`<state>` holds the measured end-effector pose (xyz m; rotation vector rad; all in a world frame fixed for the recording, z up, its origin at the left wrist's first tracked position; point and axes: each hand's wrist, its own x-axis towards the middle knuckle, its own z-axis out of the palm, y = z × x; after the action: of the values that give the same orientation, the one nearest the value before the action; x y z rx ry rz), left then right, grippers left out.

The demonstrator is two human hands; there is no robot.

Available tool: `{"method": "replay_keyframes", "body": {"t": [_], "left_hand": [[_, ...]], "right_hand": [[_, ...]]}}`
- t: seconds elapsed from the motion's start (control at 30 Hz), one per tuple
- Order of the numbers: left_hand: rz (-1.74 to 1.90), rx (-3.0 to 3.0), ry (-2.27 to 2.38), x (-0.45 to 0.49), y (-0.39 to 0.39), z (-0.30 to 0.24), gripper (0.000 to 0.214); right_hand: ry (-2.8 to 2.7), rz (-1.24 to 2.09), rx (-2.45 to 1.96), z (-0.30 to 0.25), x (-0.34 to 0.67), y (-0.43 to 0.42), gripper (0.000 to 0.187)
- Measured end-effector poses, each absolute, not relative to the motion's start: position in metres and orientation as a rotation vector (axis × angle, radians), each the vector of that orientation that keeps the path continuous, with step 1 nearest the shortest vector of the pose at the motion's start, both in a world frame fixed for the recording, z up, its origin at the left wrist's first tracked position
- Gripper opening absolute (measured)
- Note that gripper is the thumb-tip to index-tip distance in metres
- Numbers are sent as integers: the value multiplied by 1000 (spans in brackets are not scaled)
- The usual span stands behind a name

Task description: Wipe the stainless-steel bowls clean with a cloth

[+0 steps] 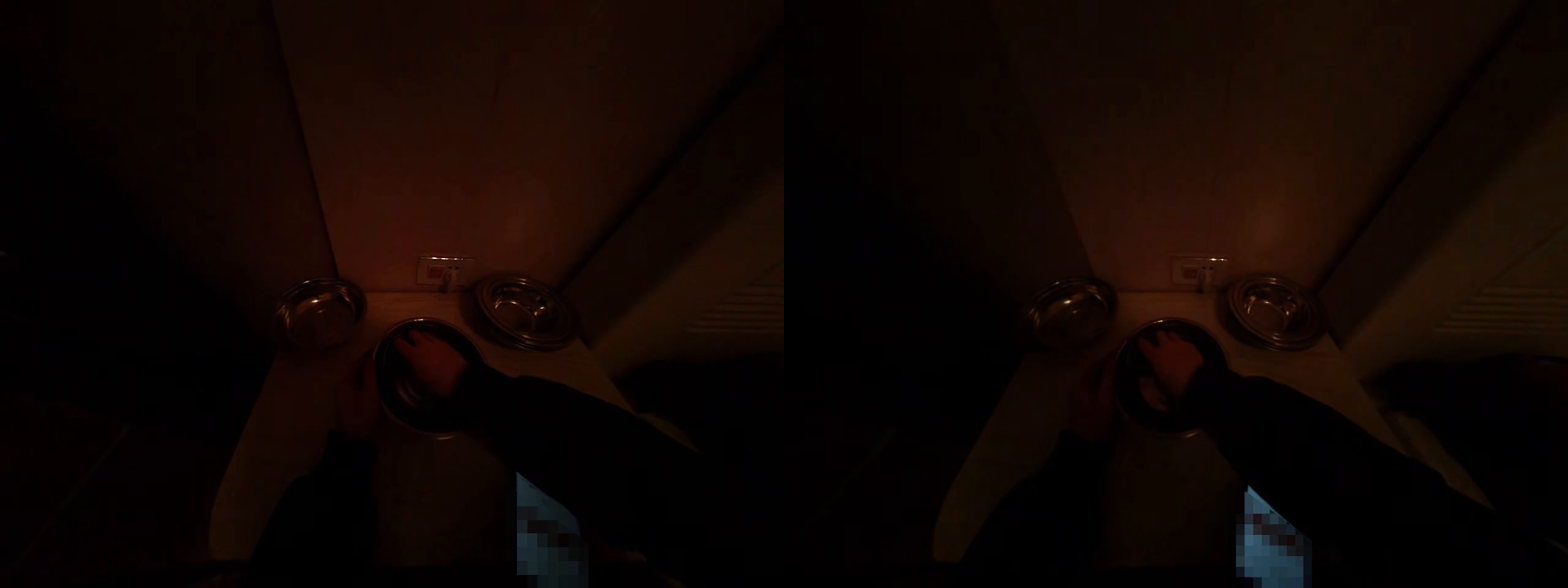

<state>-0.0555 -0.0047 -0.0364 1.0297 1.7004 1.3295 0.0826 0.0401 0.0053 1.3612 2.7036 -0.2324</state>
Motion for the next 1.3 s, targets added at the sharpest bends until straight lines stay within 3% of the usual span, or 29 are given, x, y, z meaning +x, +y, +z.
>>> {"method": "replay_keyframes", "body": {"t": [0.17,0.23,0.4,0.53,0.77,0.9,1.07,1.13,1.3], "left_hand": [[1338,1052,1701,-55,-7,-35,36],[1305,1051,1691,-54,-8,-32,37],[1317,1068,1649,-53,-7,-34,37],[1367,1064,1643,-54,-5,-39,34],[1313,1000,1717,-52,-7,-34,37],[1367,971,1677,-53,-7,-35,37],[1384,978,1621,-53,-8,-32,35],[1369,967,1644,-54,-9,-29,33],[1355,999,1685,-55,-9,-29,31]], "right_hand": [[2760,-503,915,13,103,19,39],[2674,-436,831,21,117,21,33],[2614,-59,1235,20,115,49,34],[2707,-146,1403,4,86,50,37],[2881,-692,852,19,108,32,40],[3042,-1112,1138,35,130,46,37],[2710,-2110,1517,22,127,54,26],[2633,-2039,1550,14,124,55,29],[2924,-1336,1317,19,129,55,32]]}}
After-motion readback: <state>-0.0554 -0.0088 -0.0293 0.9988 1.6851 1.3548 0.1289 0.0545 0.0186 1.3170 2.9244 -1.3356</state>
